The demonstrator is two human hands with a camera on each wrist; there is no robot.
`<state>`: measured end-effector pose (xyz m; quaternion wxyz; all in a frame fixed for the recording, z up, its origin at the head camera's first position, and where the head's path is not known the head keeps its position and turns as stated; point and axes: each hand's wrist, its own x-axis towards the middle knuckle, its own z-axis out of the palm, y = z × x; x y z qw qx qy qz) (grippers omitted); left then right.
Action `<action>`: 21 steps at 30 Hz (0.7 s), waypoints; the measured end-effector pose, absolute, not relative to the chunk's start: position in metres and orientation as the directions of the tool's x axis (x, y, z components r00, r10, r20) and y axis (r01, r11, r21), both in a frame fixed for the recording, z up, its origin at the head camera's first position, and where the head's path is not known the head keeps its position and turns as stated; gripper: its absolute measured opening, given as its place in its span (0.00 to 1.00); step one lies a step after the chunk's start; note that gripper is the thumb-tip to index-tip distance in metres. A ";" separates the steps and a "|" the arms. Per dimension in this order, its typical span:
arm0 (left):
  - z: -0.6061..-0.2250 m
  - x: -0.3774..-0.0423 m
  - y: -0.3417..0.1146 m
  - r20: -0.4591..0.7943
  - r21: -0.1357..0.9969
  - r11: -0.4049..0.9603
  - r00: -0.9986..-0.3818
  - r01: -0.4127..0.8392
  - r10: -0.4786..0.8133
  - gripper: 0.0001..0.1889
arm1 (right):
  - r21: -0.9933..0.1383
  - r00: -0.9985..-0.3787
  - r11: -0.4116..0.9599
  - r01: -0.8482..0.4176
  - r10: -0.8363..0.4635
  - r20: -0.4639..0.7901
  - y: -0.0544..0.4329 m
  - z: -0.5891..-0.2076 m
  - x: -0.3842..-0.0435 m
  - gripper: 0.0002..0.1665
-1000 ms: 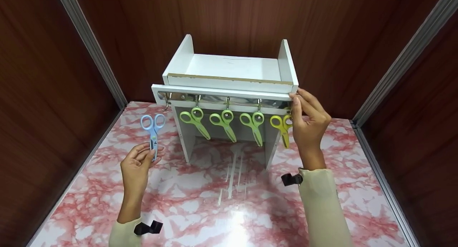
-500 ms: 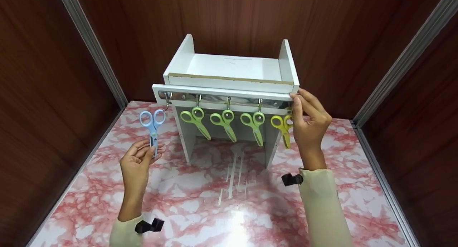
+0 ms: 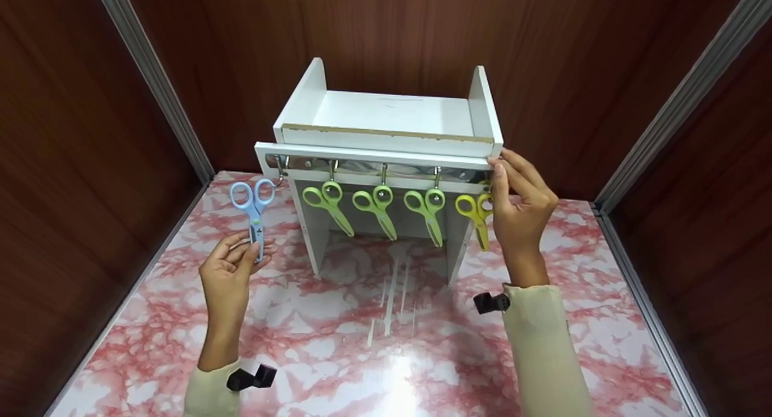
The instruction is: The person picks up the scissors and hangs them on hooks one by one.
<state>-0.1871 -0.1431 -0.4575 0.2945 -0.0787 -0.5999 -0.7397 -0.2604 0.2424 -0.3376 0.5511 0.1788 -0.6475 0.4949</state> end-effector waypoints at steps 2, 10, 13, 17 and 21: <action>-0.457 -0.187 -0.143 0.474 0.838 -0.108 -0.811 0.535 -0.342 0.12 | -0.442 -0.327 0.448 -0.777 0.313 0.892 0.243 -0.337 -0.261 0.07; -0.454 -0.187 -0.142 0.486 0.833 -0.101 -0.808 0.543 -0.333 0.13 | -0.440 -0.326 0.450 -0.777 0.310 0.893 0.244 -0.338 -0.261 0.07; -0.453 -0.186 -0.141 0.485 0.834 -0.106 -0.812 0.541 -0.326 0.14 | -0.440 -0.327 0.451 -0.777 0.308 0.893 0.244 -0.338 -0.261 0.07; -0.452 -0.187 -0.139 0.479 0.835 -0.118 -0.816 0.537 -0.323 0.13 | -0.438 -0.328 0.454 -0.776 0.304 0.895 0.244 -0.337 -0.260 0.07; -0.452 -0.189 -0.138 0.487 0.835 -0.104 -0.813 0.541 -0.321 0.13 | -0.436 -0.329 0.460 -0.774 0.297 0.897 0.244 -0.337 -0.259 0.07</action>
